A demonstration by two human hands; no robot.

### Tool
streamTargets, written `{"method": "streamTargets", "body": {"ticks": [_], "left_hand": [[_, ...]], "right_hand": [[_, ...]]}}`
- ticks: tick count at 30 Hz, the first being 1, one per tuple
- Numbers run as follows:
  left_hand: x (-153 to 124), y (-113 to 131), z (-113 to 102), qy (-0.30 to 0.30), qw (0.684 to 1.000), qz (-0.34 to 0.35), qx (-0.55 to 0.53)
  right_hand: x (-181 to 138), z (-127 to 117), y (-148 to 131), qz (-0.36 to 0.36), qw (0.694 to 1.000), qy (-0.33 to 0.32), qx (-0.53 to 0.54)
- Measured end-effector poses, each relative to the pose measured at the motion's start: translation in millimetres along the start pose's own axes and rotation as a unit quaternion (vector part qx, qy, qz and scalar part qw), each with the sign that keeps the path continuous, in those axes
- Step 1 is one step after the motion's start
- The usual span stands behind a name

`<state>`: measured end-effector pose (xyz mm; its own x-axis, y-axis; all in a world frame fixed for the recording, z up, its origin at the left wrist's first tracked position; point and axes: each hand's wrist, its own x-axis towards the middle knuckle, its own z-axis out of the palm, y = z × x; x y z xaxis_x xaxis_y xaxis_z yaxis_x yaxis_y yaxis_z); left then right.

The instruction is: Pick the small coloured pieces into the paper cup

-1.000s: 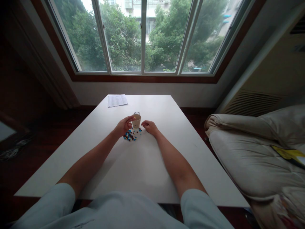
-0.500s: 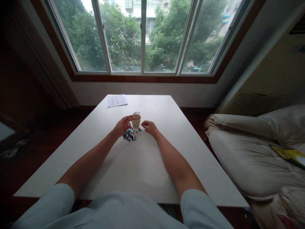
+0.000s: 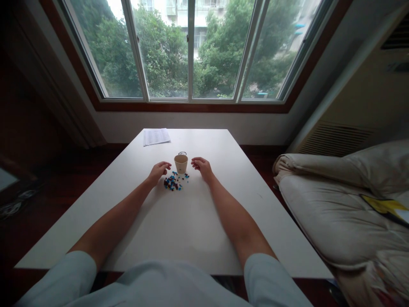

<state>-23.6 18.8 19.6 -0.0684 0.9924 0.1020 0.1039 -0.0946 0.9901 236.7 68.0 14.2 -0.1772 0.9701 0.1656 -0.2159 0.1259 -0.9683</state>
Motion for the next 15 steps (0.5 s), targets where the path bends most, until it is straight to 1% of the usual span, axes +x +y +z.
{"method": "streamTargets", "body": {"ticks": [3,7,11,15], "left_hand": [[-1,-3,1,-0.025,0.997,0.032,0.068],[-2,-6,1,-0.058,0.988,0.057,0.130],[0,-8,-1,-0.065,0.982,0.076,0.161],[1,-6,-2,-0.070,0.980,0.080,0.169]], "right_hand": [[-1,8,-10,0.002,0.999,-0.010,0.047],[-5,22,-23,0.004,0.998,-0.031,0.058],[-9,31,-32,-0.005,0.997,-0.060,0.052],[-14,34,-38,-0.004,0.996,-0.072,0.047]]}}
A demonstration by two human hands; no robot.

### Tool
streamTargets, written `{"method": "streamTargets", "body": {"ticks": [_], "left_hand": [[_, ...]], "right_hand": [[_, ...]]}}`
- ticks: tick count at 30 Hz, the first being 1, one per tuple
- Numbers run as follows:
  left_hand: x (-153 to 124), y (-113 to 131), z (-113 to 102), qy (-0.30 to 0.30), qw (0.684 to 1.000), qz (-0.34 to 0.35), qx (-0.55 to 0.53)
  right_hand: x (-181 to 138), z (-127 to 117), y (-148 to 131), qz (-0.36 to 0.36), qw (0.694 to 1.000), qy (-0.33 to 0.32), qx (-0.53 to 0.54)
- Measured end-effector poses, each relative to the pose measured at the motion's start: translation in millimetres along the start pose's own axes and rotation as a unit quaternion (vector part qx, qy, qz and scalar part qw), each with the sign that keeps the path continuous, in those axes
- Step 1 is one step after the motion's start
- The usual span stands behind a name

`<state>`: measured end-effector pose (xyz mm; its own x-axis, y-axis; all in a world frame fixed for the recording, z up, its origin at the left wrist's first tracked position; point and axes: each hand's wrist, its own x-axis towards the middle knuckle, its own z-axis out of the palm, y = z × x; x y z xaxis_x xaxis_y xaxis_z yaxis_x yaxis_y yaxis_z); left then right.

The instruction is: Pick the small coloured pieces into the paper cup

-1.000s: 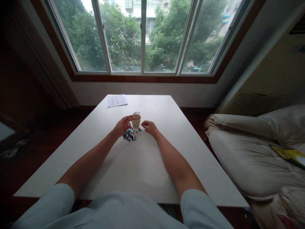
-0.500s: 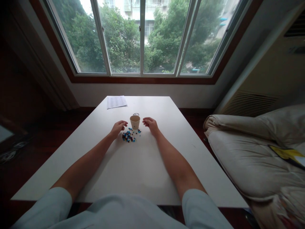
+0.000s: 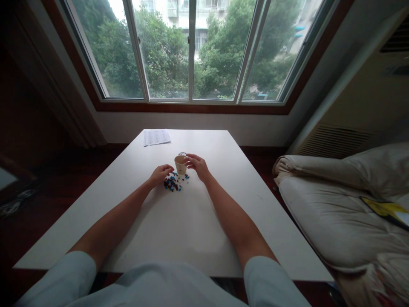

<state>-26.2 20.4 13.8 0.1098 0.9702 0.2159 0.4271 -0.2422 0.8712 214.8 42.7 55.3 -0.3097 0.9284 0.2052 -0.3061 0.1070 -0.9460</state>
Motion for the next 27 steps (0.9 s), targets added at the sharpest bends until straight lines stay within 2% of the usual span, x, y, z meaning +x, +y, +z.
{"method": "streamTargets", "body": {"ticks": [6,10,15,18,21,24,27], "left_hand": [[-1,4,-2,-0.014,1.000,-0.007,-0.003],[-1,6,-6,-0.027,0.998,-0.001,0.062],[-5,13,-18,-0.119,0.976,0.032,0.177],[-9,18,-26,-0.178,0.965,0.035,0.191],[-11,22,-33,-0.200,0.961,0.032,0.190],[-10,24,-41,-0.222,0.955,0.020,0.196],[-11,25,-45,-0.242,0.948,0.017,0.208]], "right_hand": [[-3,1,-2,-0.005,1.000,0.006,-0.027],[-1,1,-3,-0.026,0.995,0.004,-0.096],[-3,4,-1,-0.033,0.966,-0.069,-0.247],[-8,4,1,-0.001,0.920,-0.170,-0.353],[-13,5,0,0.024,0.847,-0.256,-0.466],[-16,7,-3,0.030,0.789,-0.285,-0.544],[-17,11,-5,0.033,0.755,-0.302,-0.581]]}}
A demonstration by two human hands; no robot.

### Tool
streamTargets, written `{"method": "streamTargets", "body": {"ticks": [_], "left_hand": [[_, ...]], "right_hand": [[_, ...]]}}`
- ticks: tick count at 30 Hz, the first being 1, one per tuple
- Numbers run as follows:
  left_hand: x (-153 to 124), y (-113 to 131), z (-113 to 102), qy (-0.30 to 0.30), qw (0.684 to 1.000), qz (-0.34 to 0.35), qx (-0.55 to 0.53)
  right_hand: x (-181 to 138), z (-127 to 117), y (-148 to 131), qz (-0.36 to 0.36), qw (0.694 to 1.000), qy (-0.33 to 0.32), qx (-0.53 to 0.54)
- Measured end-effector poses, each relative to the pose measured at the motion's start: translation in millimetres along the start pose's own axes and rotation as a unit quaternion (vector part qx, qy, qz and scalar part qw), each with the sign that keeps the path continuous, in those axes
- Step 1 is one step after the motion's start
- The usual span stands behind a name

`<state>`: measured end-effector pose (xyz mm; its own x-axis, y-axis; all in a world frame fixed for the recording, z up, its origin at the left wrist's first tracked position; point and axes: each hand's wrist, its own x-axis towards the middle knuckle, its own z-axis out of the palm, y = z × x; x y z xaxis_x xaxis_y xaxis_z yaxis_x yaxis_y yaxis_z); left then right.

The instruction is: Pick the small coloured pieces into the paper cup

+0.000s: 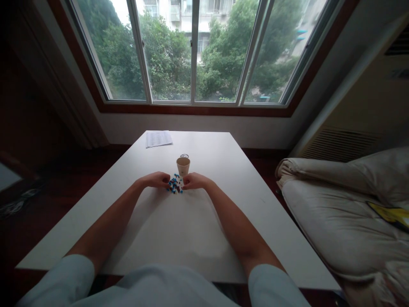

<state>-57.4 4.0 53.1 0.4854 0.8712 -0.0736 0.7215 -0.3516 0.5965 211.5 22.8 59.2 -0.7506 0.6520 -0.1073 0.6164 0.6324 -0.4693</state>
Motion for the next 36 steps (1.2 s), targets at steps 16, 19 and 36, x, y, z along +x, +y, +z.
{"method": "streamTargets", "body": {"ticks": [16,19,36], "left_hand": [[5,10,17,0.078,0.994,0.013,0.077],[2,17,15,0.068,0.996,0.024,0.058],[1,39,35,-0.005,0.989,0.079,0.128]], "right_hand": [[7,12,8,-0.008,0.998,0.042,-0.039],[6,13,6,-0.041,0.998,0.033,-0.016],[10,18,9,-0.037,0.998,0.058,-0.007]]}}
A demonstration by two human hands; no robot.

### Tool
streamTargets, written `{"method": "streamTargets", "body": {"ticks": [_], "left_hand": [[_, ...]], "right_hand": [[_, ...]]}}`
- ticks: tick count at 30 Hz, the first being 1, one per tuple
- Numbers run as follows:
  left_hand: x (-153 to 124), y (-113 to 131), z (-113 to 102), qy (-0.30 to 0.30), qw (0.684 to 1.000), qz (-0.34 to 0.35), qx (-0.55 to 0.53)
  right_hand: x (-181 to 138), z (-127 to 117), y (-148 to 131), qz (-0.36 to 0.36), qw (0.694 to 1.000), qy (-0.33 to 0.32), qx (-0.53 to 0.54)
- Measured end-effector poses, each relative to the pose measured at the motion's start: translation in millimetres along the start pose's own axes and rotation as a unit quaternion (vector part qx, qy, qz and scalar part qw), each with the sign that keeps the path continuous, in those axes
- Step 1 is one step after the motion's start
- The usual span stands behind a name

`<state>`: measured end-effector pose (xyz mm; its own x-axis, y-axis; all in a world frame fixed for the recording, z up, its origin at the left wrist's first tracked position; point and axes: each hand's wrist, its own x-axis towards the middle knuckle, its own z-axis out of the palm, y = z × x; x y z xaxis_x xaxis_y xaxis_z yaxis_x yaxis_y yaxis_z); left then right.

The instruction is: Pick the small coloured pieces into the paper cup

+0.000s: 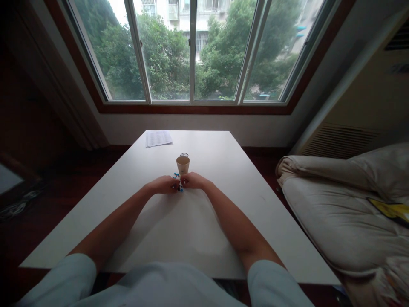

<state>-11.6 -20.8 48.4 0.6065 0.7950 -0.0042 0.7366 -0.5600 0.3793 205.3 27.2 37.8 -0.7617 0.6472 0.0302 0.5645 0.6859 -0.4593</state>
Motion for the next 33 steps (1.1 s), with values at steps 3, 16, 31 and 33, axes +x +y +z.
{"method": "streamTargets", "body": {"ticks": [3,16,31,33], "left_hand": [[-1,-1,0,0.014,1.000,-0.013,-0.017],[-2,1,-8,0.009,0.999,0.004,0.050],[-4,17,-8,-0.030,0.991,-0.011,0.131],[-4,17,-8,-0.032,0.991,-0.009,0.127]], "right_hand": [[0,3,0,-0.011,1.000,0.011,-0.005],[4,12,13,-0.011,0.995,0.075,-0.063],[-4,8,42,0.055,0.927,0.369,0.046],[-4,8,46,0.071,0.922,0.375,0.063]]}}
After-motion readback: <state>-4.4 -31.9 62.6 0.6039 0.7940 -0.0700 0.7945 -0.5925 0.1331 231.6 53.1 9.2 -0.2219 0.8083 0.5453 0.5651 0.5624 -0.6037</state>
